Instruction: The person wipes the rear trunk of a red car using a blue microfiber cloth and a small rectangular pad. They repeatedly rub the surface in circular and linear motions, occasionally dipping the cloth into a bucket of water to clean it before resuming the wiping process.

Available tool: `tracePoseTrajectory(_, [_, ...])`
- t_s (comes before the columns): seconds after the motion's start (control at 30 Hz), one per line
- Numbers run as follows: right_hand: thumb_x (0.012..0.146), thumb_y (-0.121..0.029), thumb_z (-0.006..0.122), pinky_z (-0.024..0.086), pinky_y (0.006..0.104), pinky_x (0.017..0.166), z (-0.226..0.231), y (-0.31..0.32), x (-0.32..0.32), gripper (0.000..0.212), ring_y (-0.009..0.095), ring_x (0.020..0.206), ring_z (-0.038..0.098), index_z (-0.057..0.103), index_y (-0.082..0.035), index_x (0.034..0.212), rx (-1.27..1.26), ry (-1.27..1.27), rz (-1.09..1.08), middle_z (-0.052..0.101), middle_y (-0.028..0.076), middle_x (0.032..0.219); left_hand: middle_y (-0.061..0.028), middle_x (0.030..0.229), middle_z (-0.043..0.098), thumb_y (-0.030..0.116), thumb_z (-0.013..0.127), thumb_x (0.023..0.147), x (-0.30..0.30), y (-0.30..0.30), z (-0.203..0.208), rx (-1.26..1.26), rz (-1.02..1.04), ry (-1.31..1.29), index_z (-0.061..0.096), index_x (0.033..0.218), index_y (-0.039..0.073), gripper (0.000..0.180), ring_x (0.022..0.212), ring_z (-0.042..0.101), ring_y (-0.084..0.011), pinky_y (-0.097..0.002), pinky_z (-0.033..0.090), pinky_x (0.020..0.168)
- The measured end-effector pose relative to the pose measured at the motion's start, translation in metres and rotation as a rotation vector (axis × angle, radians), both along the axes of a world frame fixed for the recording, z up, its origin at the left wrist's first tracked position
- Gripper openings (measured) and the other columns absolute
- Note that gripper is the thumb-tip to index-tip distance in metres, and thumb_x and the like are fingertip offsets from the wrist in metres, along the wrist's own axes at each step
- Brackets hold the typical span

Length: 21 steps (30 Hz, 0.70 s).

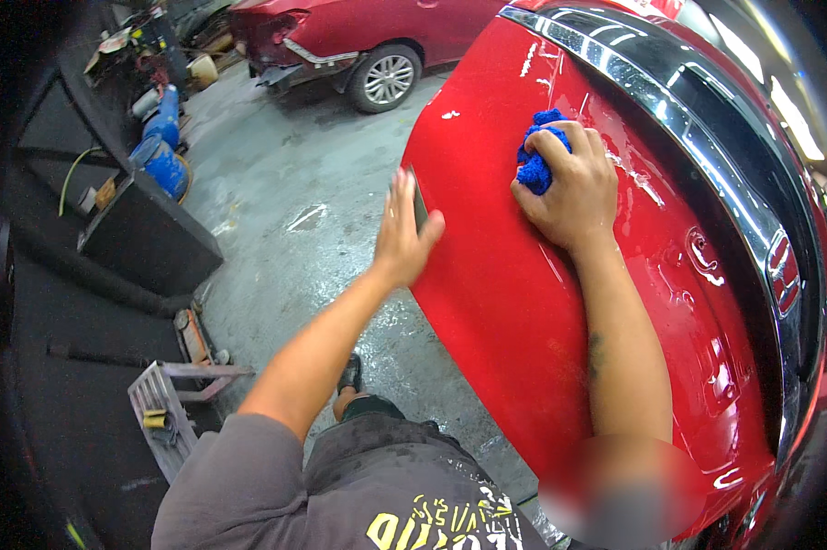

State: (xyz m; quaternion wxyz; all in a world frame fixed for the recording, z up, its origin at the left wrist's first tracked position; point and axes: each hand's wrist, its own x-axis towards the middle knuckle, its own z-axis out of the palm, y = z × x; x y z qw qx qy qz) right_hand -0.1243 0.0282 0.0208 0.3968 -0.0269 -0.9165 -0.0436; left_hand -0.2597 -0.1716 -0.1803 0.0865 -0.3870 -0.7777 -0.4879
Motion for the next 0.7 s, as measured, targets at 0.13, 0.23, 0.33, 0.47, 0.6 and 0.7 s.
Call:
tracePoseTrajectory(0.13, [0.077,-0.019,0.087,0.059,0.0511,0.095,0.0,0.002,-0.002,0.031,0.036,0.114,0.069,0.075,-0.015,0.104,0.051,0.016,0.003,0.073,0.008,0.121,-0.0369,0.183,0.016,0.055,0.062,0.11,-0.008,-0.011,-0.011,0.009,-0.143,0.106,0.015,0.176,-0.009,0.104,0.173,0.011,-0.0516,-0.061,0.013,0.14])
tracePoseTrajectory(0.23, [0.077,-0.016,0.086,0.058,0.0508,0.095,0.0,0.004,0.002,0.029,0.038,0.111,0.07,0.073,-0.012,0.102,0.025,0.038,-0.015,0.073,0.012,0.121,-0.0369,0.183,0.016,0.054,0.065,0.108,0.019,-0.068,-0.04,-0.144,-0.388,0.224,0.015,0.176,-0.009,0.105,0.173,0.012,-0.0512,-0.0611,0.014,0.14])
tracePoseTrajectory(0.33, [0.075,-0.013,0.086,0.059,0.0514,0.094,0.001,-0.001,-0.002,0.03,0.04,0.11,0.07,0.072,-0.011,0.101,0.047,0.011,-0.042,0.073,0.015,0.123,-0.0364,0.183,0.019,0.055,0.066,0.107,-0.017,-0.048,-0.017,-0.043,-0.42,0.278,0.018,0.175,-0.009,0.105,0.173,0.014,-0.0506,-0.0603,0.015,0.14])
tracePoseTrajectory(0.47, [0.072,-0.01,0.087,0.06,0.0514,0.095,0.003,-0.009,-0.016,0.032,0.041,0.112,0.071,0.072,-0.01,0.101,0.056,0.014,-0.055,0.073,0.018,0.125,-0.0363,0.179,0.028,0.057,0.068,0.105,-0.117,0.043,0.076,0.036,-0.312,0.435,0.033,0.17,-0.011,0.099,0.168,0.027,-0.0511,-0.0569,0.022,0.139])
tracePoseTrajectory(0.6, [0.072,-0.01,0.087,0.06,0.0513,0.095,-0.001,-0.006,-0.007,0.032,0.042,0.113,0.071,0.072,-0.009,0.101,0.068,0.01,-0.118,0.072,0.02,0.126,-0.0411,0.178,0.025,0.062,0.067,0.105,-0.075,0.017,0.047,0.138,-0.421,0.4,0.03,0.171,-0.012,0.106,0.167,0.026,-0.0572,-0.0624,0.023,0.137])
tracePoseTrajectory(0.7, [0.073,-0.011,0.086,0.059,0.0516,0.096,-0.001,-0.007,-0.01,0.033,0.043,0.112,0.071,0.071,-0.009,0.102,0.061,0.022,-0.138,0.072,0.02,0.126,-0.0425,0.178,0.024,0.064,0.067,0.104,-0.043,-0.031,-0.013,0.065,-0.543,0.305,0.028,0.171,-0.013,0.109,0.167,0.024,-0.0594,-0.0643,0.024,0.136])
